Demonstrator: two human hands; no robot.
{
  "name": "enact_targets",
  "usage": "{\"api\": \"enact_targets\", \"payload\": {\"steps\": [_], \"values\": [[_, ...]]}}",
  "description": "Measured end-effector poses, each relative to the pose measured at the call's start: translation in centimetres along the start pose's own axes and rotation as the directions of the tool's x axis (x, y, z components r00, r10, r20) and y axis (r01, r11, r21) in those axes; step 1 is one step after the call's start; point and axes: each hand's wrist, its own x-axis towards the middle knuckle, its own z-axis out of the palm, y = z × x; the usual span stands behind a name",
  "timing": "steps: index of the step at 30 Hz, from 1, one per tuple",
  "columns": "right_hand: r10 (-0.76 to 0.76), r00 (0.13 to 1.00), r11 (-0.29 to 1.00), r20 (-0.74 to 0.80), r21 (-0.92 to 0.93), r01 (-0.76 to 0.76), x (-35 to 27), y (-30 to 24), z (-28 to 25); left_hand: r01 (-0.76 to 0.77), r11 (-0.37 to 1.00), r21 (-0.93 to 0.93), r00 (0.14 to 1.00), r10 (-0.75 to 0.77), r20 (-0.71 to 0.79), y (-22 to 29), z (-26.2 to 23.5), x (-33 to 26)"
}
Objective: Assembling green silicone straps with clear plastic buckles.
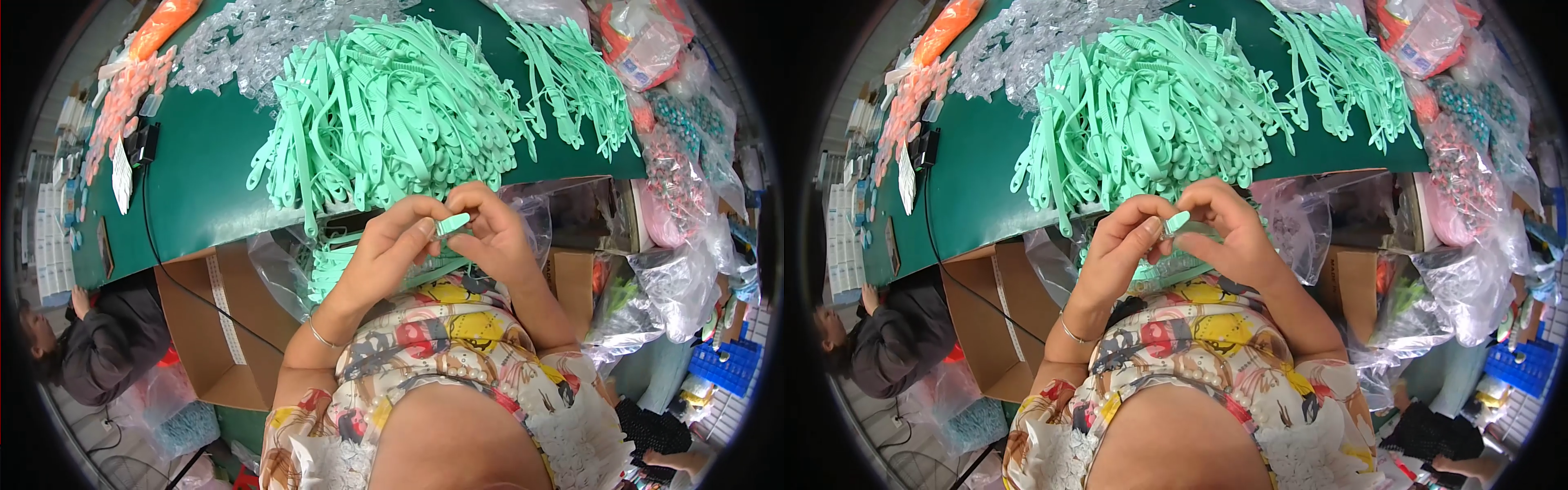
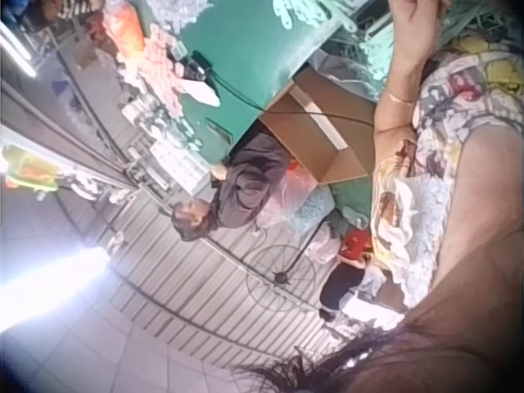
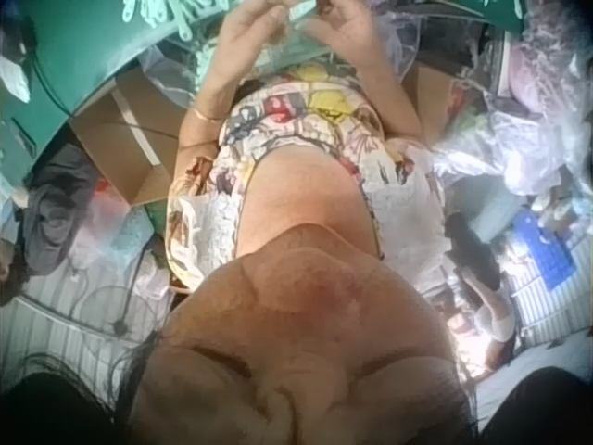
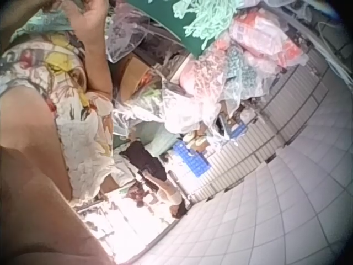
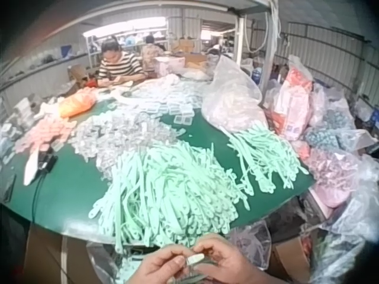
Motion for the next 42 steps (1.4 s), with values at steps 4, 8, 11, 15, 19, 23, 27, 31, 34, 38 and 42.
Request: {"api": "enact_targets", "payload": {"steps": [4, 8, 11, 15, 19, 23, 27, 31, 34, 38, 42], "values": [[-0.05, 0.996, 0.857, 0.069, -0.51, 0.079, -0.2, 0.0, -0.8, 0.074, 0.981, -0.18, 0.993, -0.057, 0.101, -0.1, -0.7, 0.0], [-0.081, 0.996, 0.89, 0.037, -0.447, 0.089, -0.3, 0.1, 0.2, 0.157, 0.93, -0.333, 0.985, -0.121, 0.127, -0.1, -0.9, -0.1], [-0.068, 0.997, 0.876, 0.022, -0.477, 0.071, -0.2, -0.2, 0.4, 0.17, 0.925, -0.34, 0.981, -0.127, 0.144, -0.3, -1.2, -0.1], [-0.182, 0.976, 0.737, 0.123, -0.639, 0.218, 0.6, -0.4, 0.2, 0.091, 0.975, -0.204, 0.991, -0.069, 0.111, -0.6, -1.2, 0.0], [-0.247, 0.925, 0.487, 0.288, -0.788, 0.376, 1.4, -1.0, 0.1, 0.095, 0.952, -0.291, 0.995, -0.08, 0.061, -0.8, -1.1, 0.1], [-0.411, 0.911, 0.53, 0.037, -0.804, 0.272, 0.7, -1.5, 1.3, 0.052, 0.938, -0.341, 0.999, -0.044, 0.032, -0.7, -0.6, 0.0], [0.032, 0.998, 0.671, 0.059, -0.741, 0.022, -0.2, -1.7, 0.3, -0.198, 0.979, 0.045, 0.98, 0.2, -0.026, -1.3, -0.8, -0.4], [0.27, 0.963, 0.849, -0.024, -0.465, -0.25, -0.5, -1.0, 0.3, -0.158, 0.955, 0.252, 0.986, 0.141, 0.085, -0.8, -1.4, -0.4], [0.196, 0.979, 0.887, 0.058, -0.436, -0.151, -0.7, -0.2, 0.2, -0.245, 0.9, 0.361, 0.955, 0.16, 0.25, -0.3, -1.4, -0.2], [0.061, 0.987, 0.982, 0.152, -0.186, -0.032, -1.0, 0.2, 0.5, -0.119, 0.984, 0.135, 0.941, 0.068, 0.332, -0.6, -2.0, -0.4], [0.034, 0.99, 0.998, 0.134, -0.056, -0.026, -0.9, 0.2, 1.2, 0.174, 0.883, -0.437, 0.939, -0.016, 0.343, -2.0, -1.9, -0.6]]}}
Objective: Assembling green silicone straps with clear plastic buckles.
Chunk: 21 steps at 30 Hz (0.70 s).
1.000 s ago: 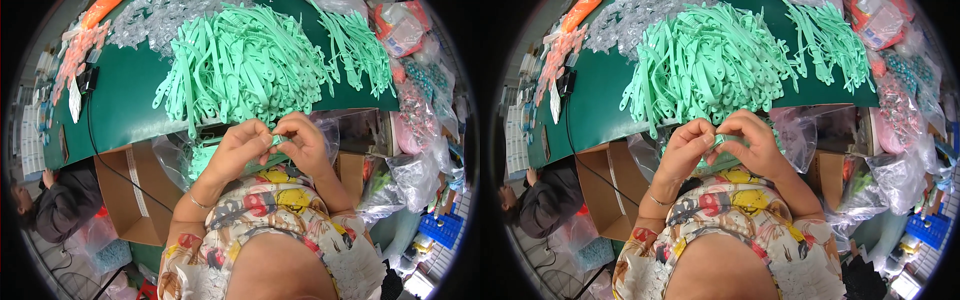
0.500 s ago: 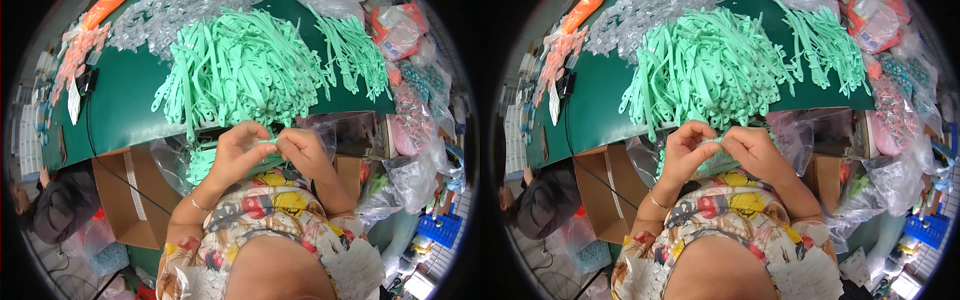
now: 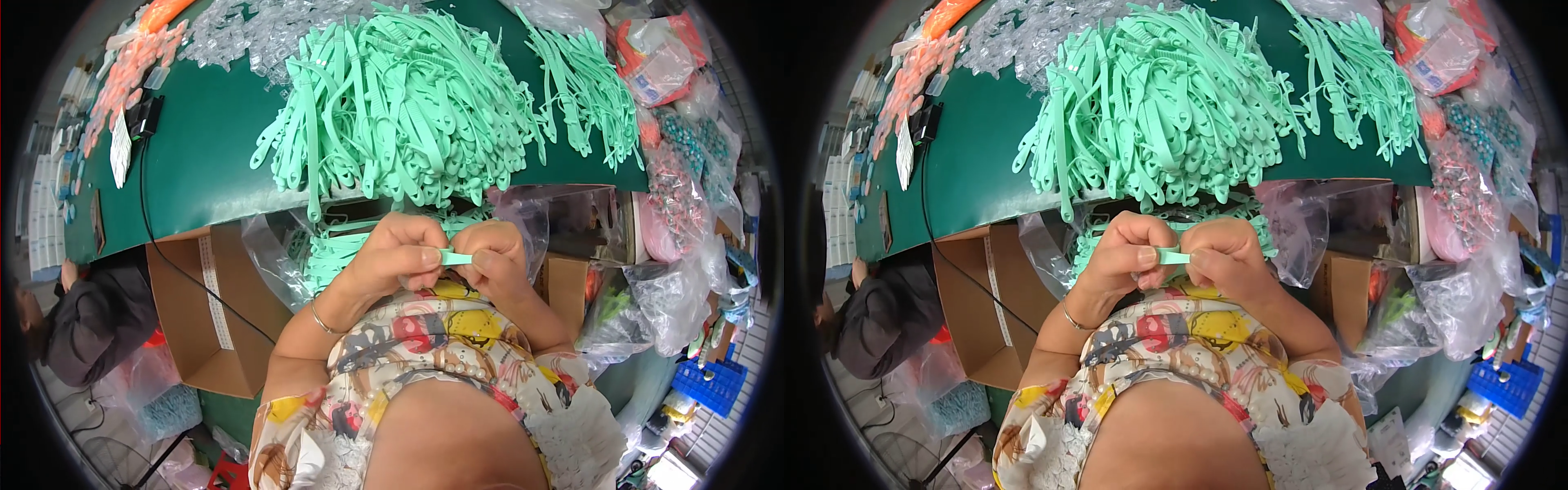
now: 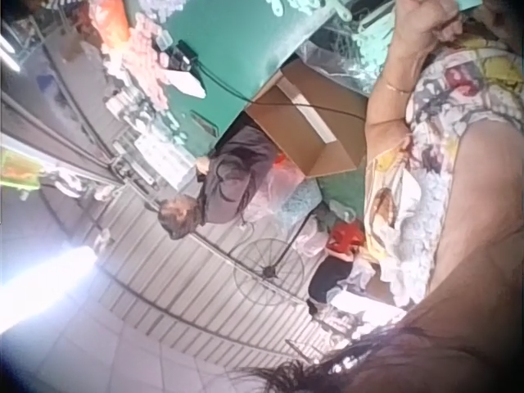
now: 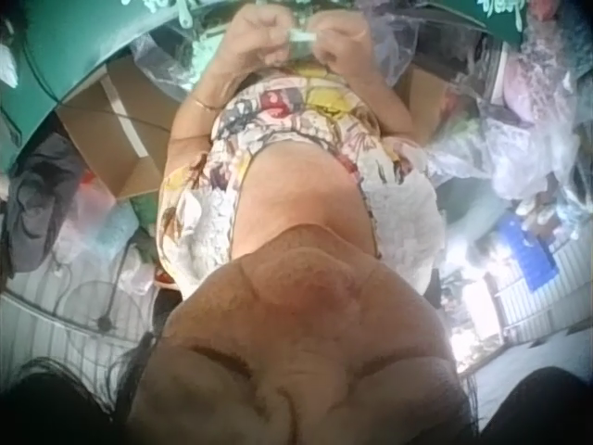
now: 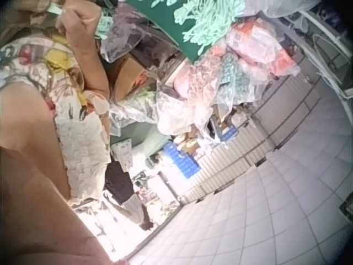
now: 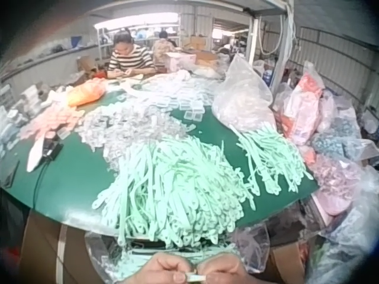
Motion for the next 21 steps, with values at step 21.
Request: {"api": "enact_targets", "payload": {"steps": [21], "values": [[-0.127, 0.989, 0.944, -0.08, -0.315, 0.095, 1.0, 0.1, -1.3, 0.058, 0.917, 0.394, 0.986, 0.008, -0.164, 1.8, 1.0, -0.9]]}}
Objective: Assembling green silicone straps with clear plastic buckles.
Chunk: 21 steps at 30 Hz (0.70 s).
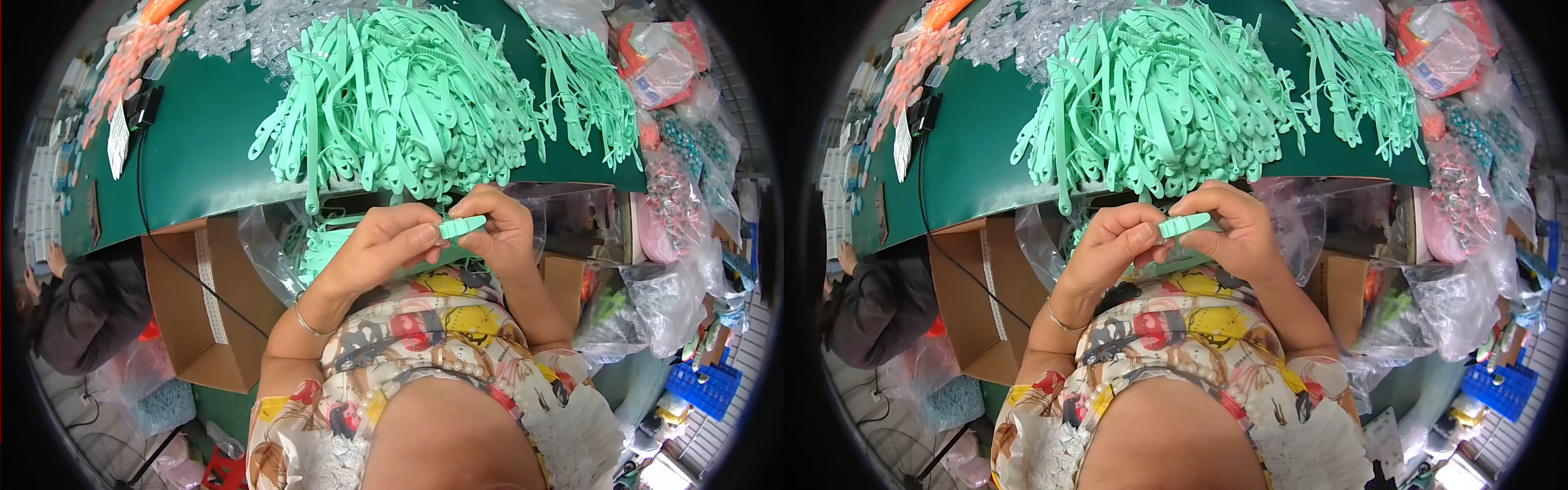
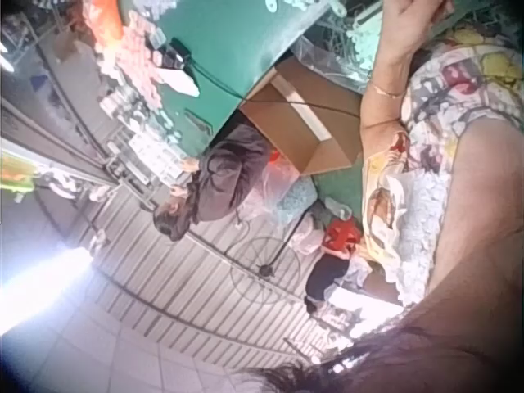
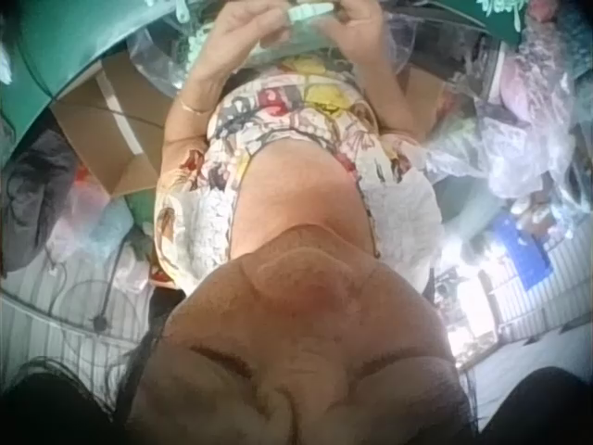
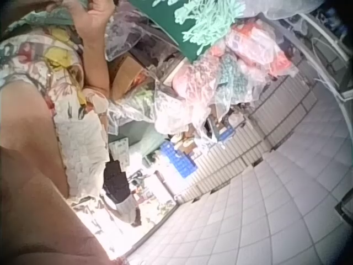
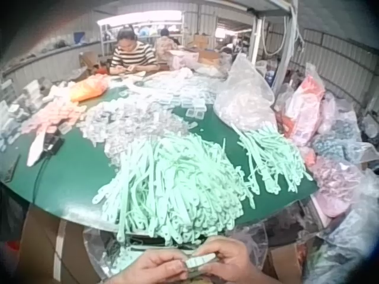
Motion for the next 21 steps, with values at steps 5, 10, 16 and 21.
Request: {"api": "enact_targets", "payload": {"steps": [5, 10, 16, 21], "values": [[-0.013, 0.999, 0.99, 0.038, -0.14, 0.018, 0.0, -0.9, -0.7, 0.004, 0.993, 0.119, 1.0, -0.006, 0.018, 1.6, 0.2, -0.3], [-0.017, 0.994, 0.872, 0.107, -0.485, 0.067, -0.4, -3.8, -3.1, -0.06, 0.816, 0.574, 0.998, 0.05, 0.033, 4.2, -1.8, -2.8], [0.377, 0.909, 0.802, 0.176, -0.553, -0.225, -4.1, 0.5, -3.9, 0.257, 0.67, 0.696, 0.964, -0.229, -0.135, 0.3, -5.8, -6.0], [0.361, 0.893, 0.644, 0.268, -0.764, -0.031, -4.0, 1.3, -5.2, 0.393, 0.505, 0.768, 0.919, -0.216, -0.328, -4.9, -8.1, -7.9]]}}
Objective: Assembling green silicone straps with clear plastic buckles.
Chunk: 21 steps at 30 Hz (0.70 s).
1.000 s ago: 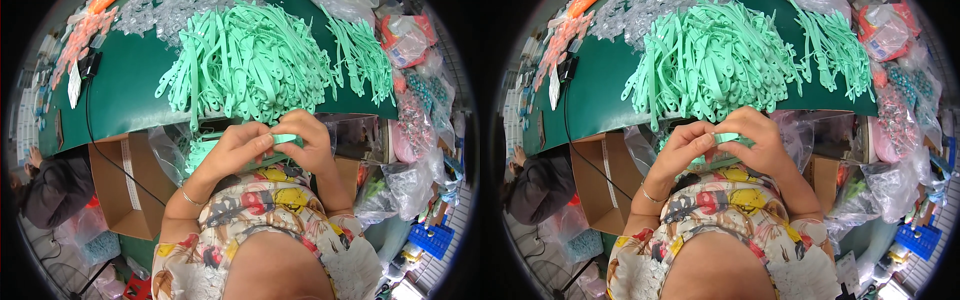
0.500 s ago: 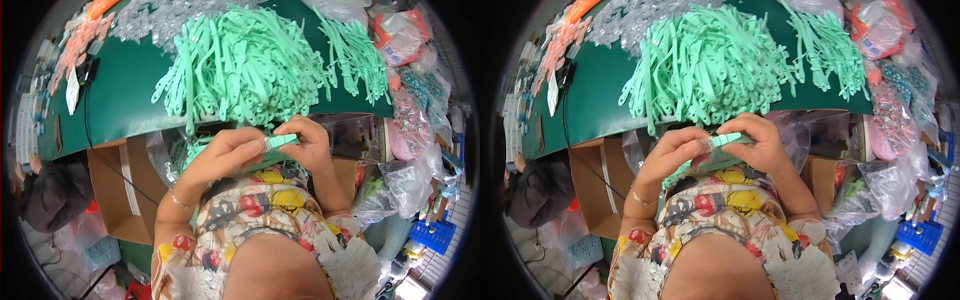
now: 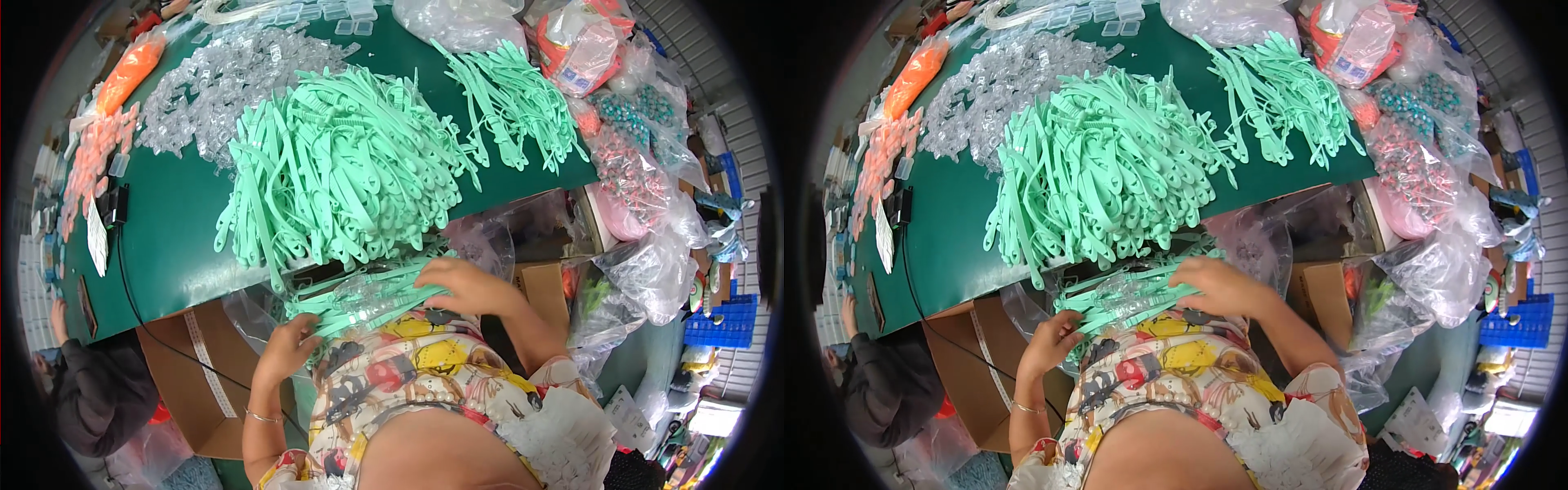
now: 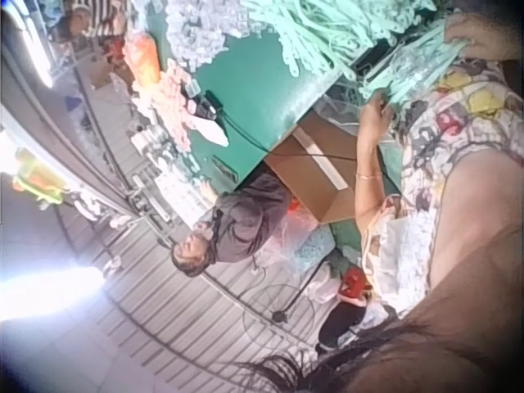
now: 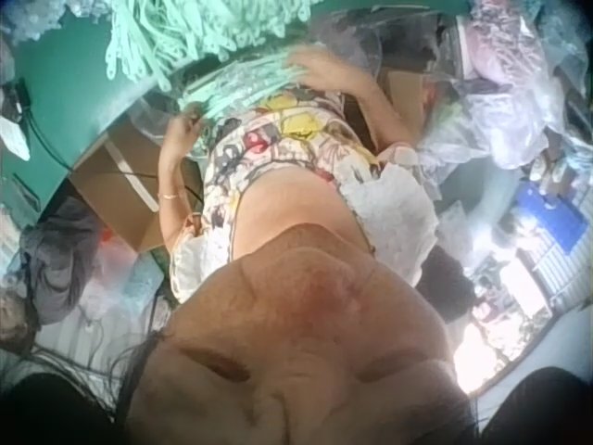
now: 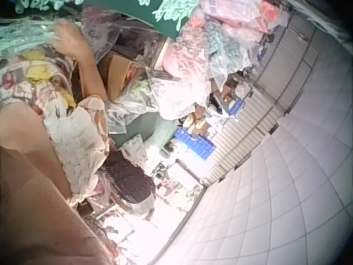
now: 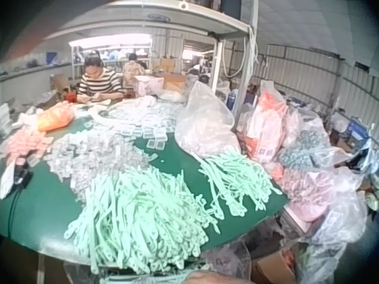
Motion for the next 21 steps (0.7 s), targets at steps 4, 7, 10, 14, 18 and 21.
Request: {"api": "enact_targets", "payload": {"steps": [4, 7, 10, 14, 18, 21], "values": [[0.214, 0.898, 0.963, -0.385, 0.236, -0.129, 3.6, -0.4, -8.1, -0.078, 0.992, 0.095, 0.989, 0.089, -0.115, 0.0, 0.1, -1.1], [0.108, 0.693, 0.967, -0.712, -0.088, -0.241, 8.7, 5.3, -13.4, -0.102, 0.949, 0.298, 0.976, 0.153, -0.156, 2.3, -0.5, -1.8], [0.014, 0.648, 0.863, -0.762, -0.317, -0.392, 13.0, 11.2, -15.6, -0.173, 0.879, 0.445, 0.927, 0.297, -0.227, 4.6, -1.7, -1.2], [0.227, 0.684, 0.596, -0.694, -0.457, -0.661, 15.8, 13.7, -17.2, -0.393, 0.872, 0.292, 0.881, 0.448, -0.15, 9.7, -3.8, 0.6], [0.251, 0.629, 0.667, -0.736, -0.339, -0.663, 15.3, 13.7, -18.0, -0.597, 0.768, 0.23, 0.764, 0.632, -0.13, 13.5, -6.5, 3.5], [0.474, 0.593, 0.877, -0.651, 0.406, -0.256, 13.2, 12.1, -19.5, -0.671, 0.706, 0.225, 0.649, 0.707, -0.282, 16.4, -8.2, 7.2]]}}
